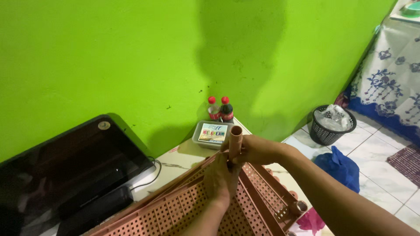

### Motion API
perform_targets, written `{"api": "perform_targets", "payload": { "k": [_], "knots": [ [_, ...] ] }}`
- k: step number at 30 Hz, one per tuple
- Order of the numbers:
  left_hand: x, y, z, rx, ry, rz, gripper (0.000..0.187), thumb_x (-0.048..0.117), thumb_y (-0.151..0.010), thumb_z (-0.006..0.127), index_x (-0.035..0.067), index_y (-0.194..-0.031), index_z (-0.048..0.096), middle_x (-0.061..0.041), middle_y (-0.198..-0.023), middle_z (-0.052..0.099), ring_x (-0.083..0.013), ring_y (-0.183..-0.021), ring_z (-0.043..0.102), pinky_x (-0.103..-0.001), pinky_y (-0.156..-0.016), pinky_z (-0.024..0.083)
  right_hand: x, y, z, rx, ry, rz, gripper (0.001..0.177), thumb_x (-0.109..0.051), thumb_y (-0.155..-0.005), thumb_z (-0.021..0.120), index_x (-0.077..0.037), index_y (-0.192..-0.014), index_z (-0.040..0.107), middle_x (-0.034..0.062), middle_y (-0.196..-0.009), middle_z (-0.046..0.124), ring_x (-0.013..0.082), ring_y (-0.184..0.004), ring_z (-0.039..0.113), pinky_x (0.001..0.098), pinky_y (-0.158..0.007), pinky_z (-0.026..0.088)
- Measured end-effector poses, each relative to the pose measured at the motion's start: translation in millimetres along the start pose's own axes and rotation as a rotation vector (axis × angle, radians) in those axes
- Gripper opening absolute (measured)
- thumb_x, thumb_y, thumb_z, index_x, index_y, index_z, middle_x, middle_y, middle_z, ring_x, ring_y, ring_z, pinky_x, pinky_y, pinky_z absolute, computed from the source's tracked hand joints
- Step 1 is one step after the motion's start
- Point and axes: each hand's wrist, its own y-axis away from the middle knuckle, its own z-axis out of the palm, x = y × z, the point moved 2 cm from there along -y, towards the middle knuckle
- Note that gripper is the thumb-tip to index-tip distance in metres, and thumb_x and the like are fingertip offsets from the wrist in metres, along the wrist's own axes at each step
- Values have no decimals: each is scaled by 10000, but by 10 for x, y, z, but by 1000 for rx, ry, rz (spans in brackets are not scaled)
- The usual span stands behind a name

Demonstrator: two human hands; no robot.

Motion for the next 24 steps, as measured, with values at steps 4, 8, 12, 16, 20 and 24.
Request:
{"api": "perform_targets", "payload": {
  "k": [4,8,12,16,20,24],
  "knots": [
    [-130,33,118,219,102,226,487,397,-925,665,114,-1317,608,-148,-1124,729,-344,-980,710,-467,-822,554,121,25,127,65,66,172,210,-160,-874,709,-90,-1069,748,92,-1014,801,215,-939,765,362,-880,597],
    [-184,16,179,193,31,208,451,341,-900,701,84,-1265,639,-180,-1056,729,-383,-960,693,-496,-807,535,242,52,220,169,70,110,230,-143,-837,711,-79,-1056,740,100,-973,798,236,-898,762,370,-852,598],
    [-176,8,118,286,38,326,281,267,-896,680,81,-1107,680,-173,-1038,737,-391,-963,689,-492,-882,526,321,-35,132,75,107,153,227,-175,-879,721,-85,-1087,738,96,-1038,789,234,-961,744,372,-906,575],
    [-119,25,9,302,51,364,324,276,-898,688,59,-1139,686,-187,-1006,727,-401,-935,682,-518,-883,497,269,-21,91,28,29,3,261,-148,-893,705,-50,-1135,689,142,-1120,757,260,-1062,701,398,-960,563],
    [-91,94,-75,286,76,419,346,271,-936,682,47,-1200,664,-186,-1024,724,-398,-978,680,-502,-905,497,139,61,134,23,130,198,273,-185,-926,671,-84,-1178,701,117,-1159,749,264,-1114,686,437,-1029,519],
    [-163,127,37,326,82,389,325,221,-963,621,56,-1242,652,-164,-1089,729,-343,-1010,695,-461,-928,514,-47,166,139,23,14,-25,270,-86,-932,635,-30,-1196,651,126,-1164,732,252,-1164,685,410,-1039,498]
  ]
}}
